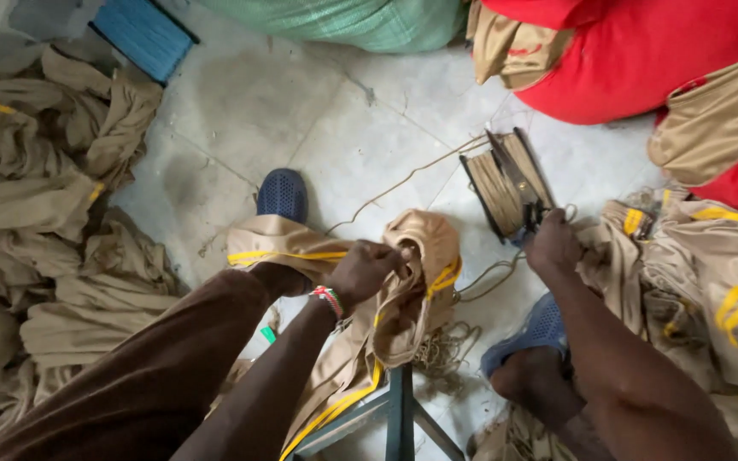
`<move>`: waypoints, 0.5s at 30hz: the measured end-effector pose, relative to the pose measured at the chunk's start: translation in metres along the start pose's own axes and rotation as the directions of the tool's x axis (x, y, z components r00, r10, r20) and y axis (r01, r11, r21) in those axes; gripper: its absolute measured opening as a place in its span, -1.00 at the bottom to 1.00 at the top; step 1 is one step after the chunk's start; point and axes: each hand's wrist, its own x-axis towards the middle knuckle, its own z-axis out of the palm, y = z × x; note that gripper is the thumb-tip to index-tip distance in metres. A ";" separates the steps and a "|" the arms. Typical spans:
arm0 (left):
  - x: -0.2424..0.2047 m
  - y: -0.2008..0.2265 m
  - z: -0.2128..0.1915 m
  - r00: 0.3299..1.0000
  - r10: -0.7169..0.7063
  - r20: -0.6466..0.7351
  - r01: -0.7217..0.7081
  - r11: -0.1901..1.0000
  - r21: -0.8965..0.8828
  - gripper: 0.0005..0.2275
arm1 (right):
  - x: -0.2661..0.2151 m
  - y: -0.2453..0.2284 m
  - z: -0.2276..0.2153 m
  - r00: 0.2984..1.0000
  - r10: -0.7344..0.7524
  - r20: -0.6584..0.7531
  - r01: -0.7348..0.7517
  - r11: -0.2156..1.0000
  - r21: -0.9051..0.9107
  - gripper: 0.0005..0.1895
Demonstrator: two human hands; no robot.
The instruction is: The person threads cord through the waistbands of several tan garments, using shears to cut the cord and then tying the ends by hand.
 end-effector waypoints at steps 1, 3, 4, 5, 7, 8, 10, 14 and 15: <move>-0.002 0.006 0.005 1.000 -0.011 -0.003 0.011 1.000 0.003 -0.73 | -0.005 -0.003 -0.001 1.000 -0.004 0.011 0.004 1.000 0.003 -0.50; -0.001 0.023 0.017 0.996 0.083 0.011 -0.081 0.985 -0.152 -0.76 | -0.012 -0.006 -0.010 1.000 -0.019 0.004 0.019 0.998 0.056 -0.49; -0.015 0.046 0.018 0.997 0.080 0.014 -0.077 0.986 -0.150 -0.76 | -0.027 -0.017 -0.026 1.000 -0.016 0.008 0.015 0.998 0.057 -0.49; -0.030 0.069 0.020 0.984 0.176 0.006 -0.167 0.945 -0.282 -0.82 | -0.043 -0.028 -0.044 0.999 -0.030 0.033 0.024 0.986 0.164 -0.48; -0.042 0.079 0.027 0.965 0.263 -0.016 -0.246 0.876 -0.416 -0.87 | -0.046 -0.020 -0.043 0.997 -0.045 0.061 0.028 0.965 0.262 -0.47; -0.035 0.069 0.028 0.986 0.168 -0.011 -0.150 0.845 -0.513 -0.87 | -0.028 -0.006 -0.026 0.997 -0.025 0.078 0.001 0.955 0.295 -0.49; -0.030 0.033 0.032 0.996 0.088 0.001 -0.069 0.793 -0.606 -0.82 | -0.020 0.017 -0.017 0.997 -0.009 0.081 -0.018 0.945 0.326 -0.51; -0.045 -0.040 0.048 0.983 -0.164 -0.080 0.072 0.751 -0.656 -0.81 | -0.095 0.044 -0.048 0.986 -0.075 0.150 0.011 0.921 0.390 -0.56; -0.049 -0.046 0.052 0.978 -0.175 -0.114 0.032 0.665 -0.746 -0.80 | -0.117 0.049 -0.059 0.979 -0.123 0.162 0.058 0.932 0.357 -0.64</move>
